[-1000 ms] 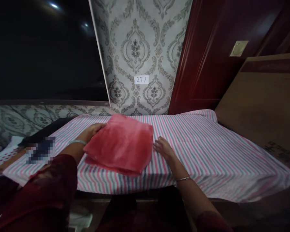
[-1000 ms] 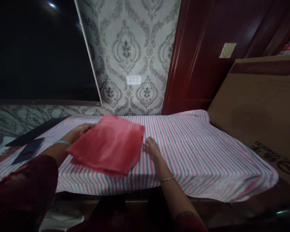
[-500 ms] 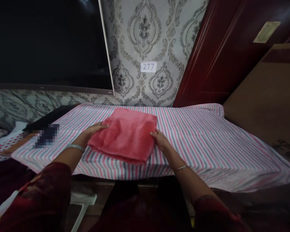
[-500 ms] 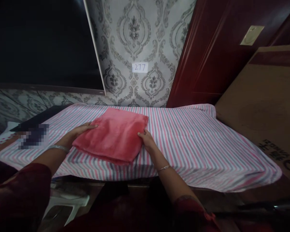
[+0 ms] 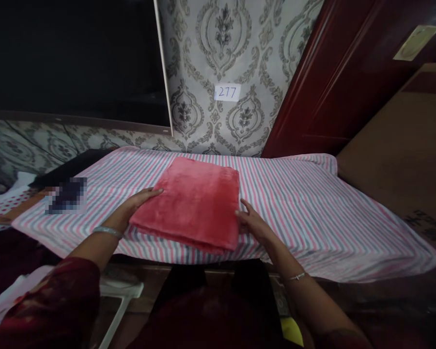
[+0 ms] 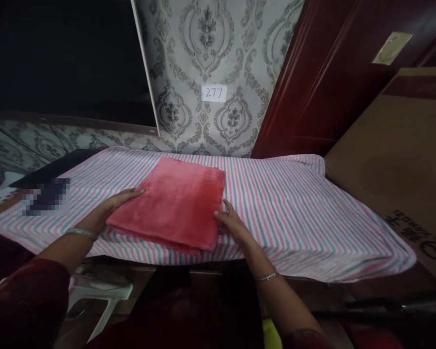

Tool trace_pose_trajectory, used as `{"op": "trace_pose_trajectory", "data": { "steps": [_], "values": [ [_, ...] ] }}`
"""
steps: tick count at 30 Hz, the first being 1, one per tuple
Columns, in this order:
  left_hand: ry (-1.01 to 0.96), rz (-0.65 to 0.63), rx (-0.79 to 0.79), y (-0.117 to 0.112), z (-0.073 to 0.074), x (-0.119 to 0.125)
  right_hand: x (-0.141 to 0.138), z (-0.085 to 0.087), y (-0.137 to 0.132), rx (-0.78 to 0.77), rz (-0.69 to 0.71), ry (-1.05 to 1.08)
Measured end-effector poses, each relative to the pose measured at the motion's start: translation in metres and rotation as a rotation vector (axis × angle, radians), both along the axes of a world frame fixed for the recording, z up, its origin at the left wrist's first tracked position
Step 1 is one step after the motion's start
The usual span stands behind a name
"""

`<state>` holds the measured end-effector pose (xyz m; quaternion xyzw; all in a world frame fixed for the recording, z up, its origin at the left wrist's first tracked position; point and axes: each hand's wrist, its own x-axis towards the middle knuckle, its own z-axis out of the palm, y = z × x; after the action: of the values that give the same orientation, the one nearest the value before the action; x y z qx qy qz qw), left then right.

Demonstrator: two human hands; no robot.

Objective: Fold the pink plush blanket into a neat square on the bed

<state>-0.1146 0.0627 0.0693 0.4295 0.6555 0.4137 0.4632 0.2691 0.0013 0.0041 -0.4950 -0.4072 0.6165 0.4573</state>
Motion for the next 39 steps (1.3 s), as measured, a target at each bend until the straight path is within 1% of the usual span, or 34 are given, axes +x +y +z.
{"op": "trace_pose_trajectory", "data": {
  "steps": [2,4,6,8,11,13,15,16,18,19,20,22,24,26,27,29,31,32,33,35,37,39],
  "values": [
    [-0.138,-0.065,-0.130,-0.003,0.008,0.004,-0.008,0.002,-0.011,0.063,0.061,0.038],
    [-0.201,-0.129,-0.185,-0.006,0.015,0.007,-0.015,0.007,-0.018,0.111,0.087,0.082],
    [-0.182,-0.157,-0.160,-0.007,0.018,0.010,-0.019,0.010,-0.021,0.149,0.079,0.088],
    [-0.137,-0.186,-0.092,-0.008,0.016,0.013,-0.019,0.010,-0.020,0.207,0.055,0.049],
    [-0.072,-0.217,-0.008,-0.010,0.008,0.013,-0.011,0.000,-0.017,0.329,0.044,-0.139],
    [-0.023,-0.209,-0.007,-0.009,0.002,0.008,0.000,-0.007,-0.016,0.342,0.104,-0.310],
    [0.091,-0.170,-0.018,-0.003,-0.001,0.000,0.012,-0.007,-0.012,0.327,0.157,-0.510],
    [0.194,-0.137,-0.001,0.001,0.000,-0.003,0.017,-0.003,-0.007,0.341,0.152,-0.620],
    [0.481,-0.087,0.107,0.015,0.004,-0.002,0.019,0.010,0.008,0.455,0.074,-0.825],
    [0.630,-0.093,0.194,0.022,0.006,0.004,0.015,0.018,0.019,0.541,0.024,-0.901],
    [0.762,-0.134,0.289,0.029,0.009,0.014,0.008,0.026,0.032,0.620,-0.016,-0.961],
    [0.943,-0.321,0.445,0.041,0.010,0.044,-0.015,0.040,0.058,0.706,-0.048,-1.076],
    [1.044,-0.560,0.524,0.048,0.003,0.078,-0.042,0.046,0.078,0.673,-0.035,-1.219],
    [1.137,-0.689,0.573,0.050,-0.010,0.105,-0.066,0.043,0.086,0.594,0.000,-1.345],
    [1.178,-0.721,0.587,0.050,-0.018,0.114,-0.075,0.038,0.087,0.569,0.023,-1.390],
    [1.242,-0.740,0.604,0.047,-0.036,0.121,-0.085,0.026,0.082,0.566,0.058,-1.444],
    [1.275,-0.732,0.619,0.046,-0.048,0.120,-0.087,0.015,0.076,0.590,0.061,-1.465],
    [1.283,-0.729,0.624,0.045,-0.051,0.118,-0.086,0.012,0.073,0.598,0.055,-1.469],
    [1.288,-0.734,0.625,0.046,-0.053,0.115,-0.085,0.010,0.072,0.601,0.050,-1.471],
    [1.298,-0.759,0.609,0.049,-0.049,0.109,-0.084,0.009,0.070,0.604,0.050,-1.468],
    [1.314,-0.776,0.561,0.054,-0.040,0.101,-0.083,0.010,0.071,0.603,0.055,-1.463],
    [1.338,-0.741,0.488,0.062,-0.031,0.090,-0.084,0.011,0.071,0.595,0.059,-1.457]
  ]
}}
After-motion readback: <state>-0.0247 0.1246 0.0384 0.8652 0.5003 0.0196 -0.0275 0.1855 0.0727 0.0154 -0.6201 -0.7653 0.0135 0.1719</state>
